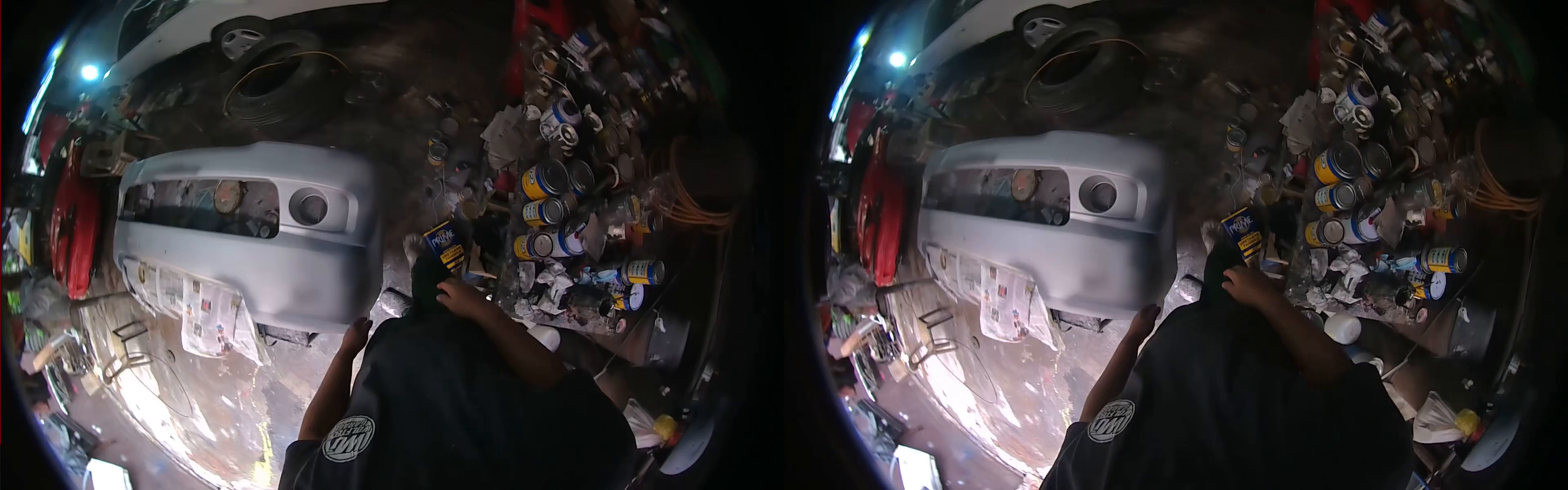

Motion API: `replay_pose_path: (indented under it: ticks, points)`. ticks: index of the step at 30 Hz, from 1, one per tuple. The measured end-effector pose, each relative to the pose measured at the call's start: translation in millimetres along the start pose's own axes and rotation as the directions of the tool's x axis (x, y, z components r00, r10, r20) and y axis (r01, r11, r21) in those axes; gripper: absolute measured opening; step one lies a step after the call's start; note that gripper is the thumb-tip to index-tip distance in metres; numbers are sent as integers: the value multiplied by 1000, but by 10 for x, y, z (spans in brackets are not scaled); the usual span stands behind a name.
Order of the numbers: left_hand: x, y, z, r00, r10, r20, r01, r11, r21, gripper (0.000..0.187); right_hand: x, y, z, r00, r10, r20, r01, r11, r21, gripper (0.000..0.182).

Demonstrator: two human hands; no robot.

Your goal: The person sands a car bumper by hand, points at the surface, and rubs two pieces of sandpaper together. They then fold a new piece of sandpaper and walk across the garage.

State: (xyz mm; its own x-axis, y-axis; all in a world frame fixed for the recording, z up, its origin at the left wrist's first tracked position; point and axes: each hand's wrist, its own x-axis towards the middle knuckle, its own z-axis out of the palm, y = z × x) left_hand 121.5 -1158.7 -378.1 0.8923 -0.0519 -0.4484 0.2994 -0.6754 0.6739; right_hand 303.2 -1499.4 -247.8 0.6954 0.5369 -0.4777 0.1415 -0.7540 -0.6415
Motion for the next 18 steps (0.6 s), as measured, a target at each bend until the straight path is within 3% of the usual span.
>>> replay_pose_path:
  ticks: [2, 5, 6, 9, 11, 12, 15, 16, 18]
  points:
    - [180, 340, -173, 994, 105, -6, -105, 994, 33, 33, 224, 208, 58, 1000, -22, -7, 22, 1000, -9, 41]
    - [571, 517, -168, 983, 182, 15, -181, 982, -51, 39, 692, 582, 195, 996, 65, -52, -63, 997, 37, 38]
    - [761, 398, -77, 994, 29, 106, -13, 990, -142, 46, 904, 723, 229, 994, 106, -25, -103, 989, 104, 37]
    - [1265, 876, -303, 934, -164, 317, 207, 972, -109, 54, 1480, 1012, 165, 970, 241, 23, -239, 941, 238, 36]
    - [1648, 1005, -244, 948, -76, 308, 118, 986, -120, 58, 1839, 1202, -35, 934, 357, 9, -351, 911, 218, 37]
    - [1866, 1148, -274, 892, -129, 432, 172, 983, -60, 60, 2091, 1417, 3, 899, 438, 3, -411, 840, 356, 37]
    - [2599, 1652, -158, 813, -81, 576, 195, 971, -139, 65, 2917, 2170, 305, 710, 680, -181, -433, 625, 649, 34]
    - [2847, 1816, -60, 798, -58, 600, 190, 969, -159, 67, 3130, 2324, 105, 684, 726, -65, -499, 531, 685, 33]
    - [3244, 1985, 254, 793, -21, 609, 137, 980, -145, 70, 3600, 2935, 288, 745, 570, -347, -408, 801, 438, 34]
